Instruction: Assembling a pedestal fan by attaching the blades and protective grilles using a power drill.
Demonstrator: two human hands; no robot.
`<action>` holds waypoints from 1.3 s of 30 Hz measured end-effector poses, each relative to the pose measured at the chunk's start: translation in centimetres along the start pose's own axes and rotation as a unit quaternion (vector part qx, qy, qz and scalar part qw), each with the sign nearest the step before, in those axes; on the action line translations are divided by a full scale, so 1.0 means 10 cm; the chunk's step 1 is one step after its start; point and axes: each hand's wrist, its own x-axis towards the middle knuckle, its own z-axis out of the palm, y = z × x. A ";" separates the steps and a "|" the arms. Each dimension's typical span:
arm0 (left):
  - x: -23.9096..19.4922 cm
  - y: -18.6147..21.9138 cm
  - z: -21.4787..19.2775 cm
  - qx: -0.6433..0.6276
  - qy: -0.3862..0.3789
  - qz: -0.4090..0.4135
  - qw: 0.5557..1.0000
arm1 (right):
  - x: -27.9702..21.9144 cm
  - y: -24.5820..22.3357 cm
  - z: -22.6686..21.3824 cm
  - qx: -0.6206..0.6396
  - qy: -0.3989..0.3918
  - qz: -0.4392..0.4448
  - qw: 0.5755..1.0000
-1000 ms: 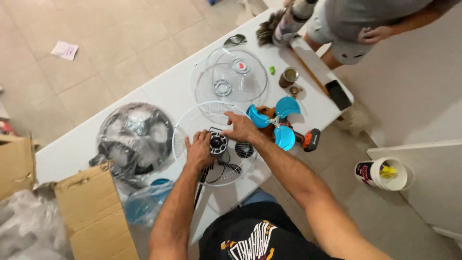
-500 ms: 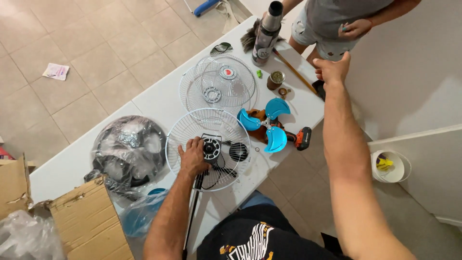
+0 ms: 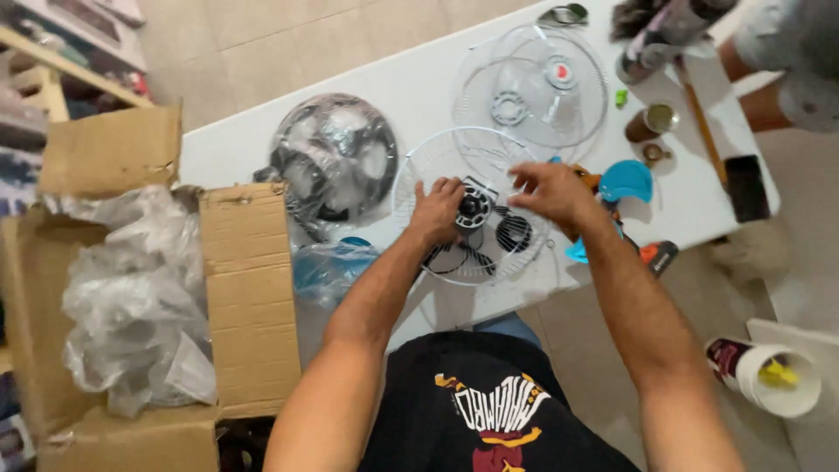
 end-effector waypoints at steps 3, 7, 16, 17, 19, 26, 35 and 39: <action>-0.06 0.03 0.05 0.000 0.010 -0.008 1.000 | 0.45 0.41 1.00 -0.191 -0.064 -0.013 0.979; -0.03 -0.02 0.09 -0.009 0.021 -0.014 1.000 | 0.71 0.79 1.55 -0.274 -0.068 -0.003 0.959; -0.06 0.02 0.07 0.007 0.017 -0.009 1.000 | 0.45 0.76 1.56 -0.353 0.081 -0.060 0.930; -0.06 0.02 0.07 0.007 0.005 -0.012 1.000 | 0.43 0.68 1.48 -0.338 0.061 -0.041 0.938; -0.04 0.03 0.04 0.005 -0.005 -0.017 1.000 | 0.47 0.66 1.40 -0.324 0.039 -0.023 0.945; -0.07 0.03 0.06 0.008 -0.010 -0.020 1.000 | 0.57 0.81 1.58 -0.340 0.030 -0.027 0.940; -0.08 0.04 0.06 0.001 0.006 -0.013 1.000 | 0.50 0.78 1.56 -0.369 0.022 -0.097 0.924; -0.05 0.01 0.08 0.002 0.003 -0.010 1.000 | 0.31 0.73 1.57 -0.372 0.081 -0.048 0.924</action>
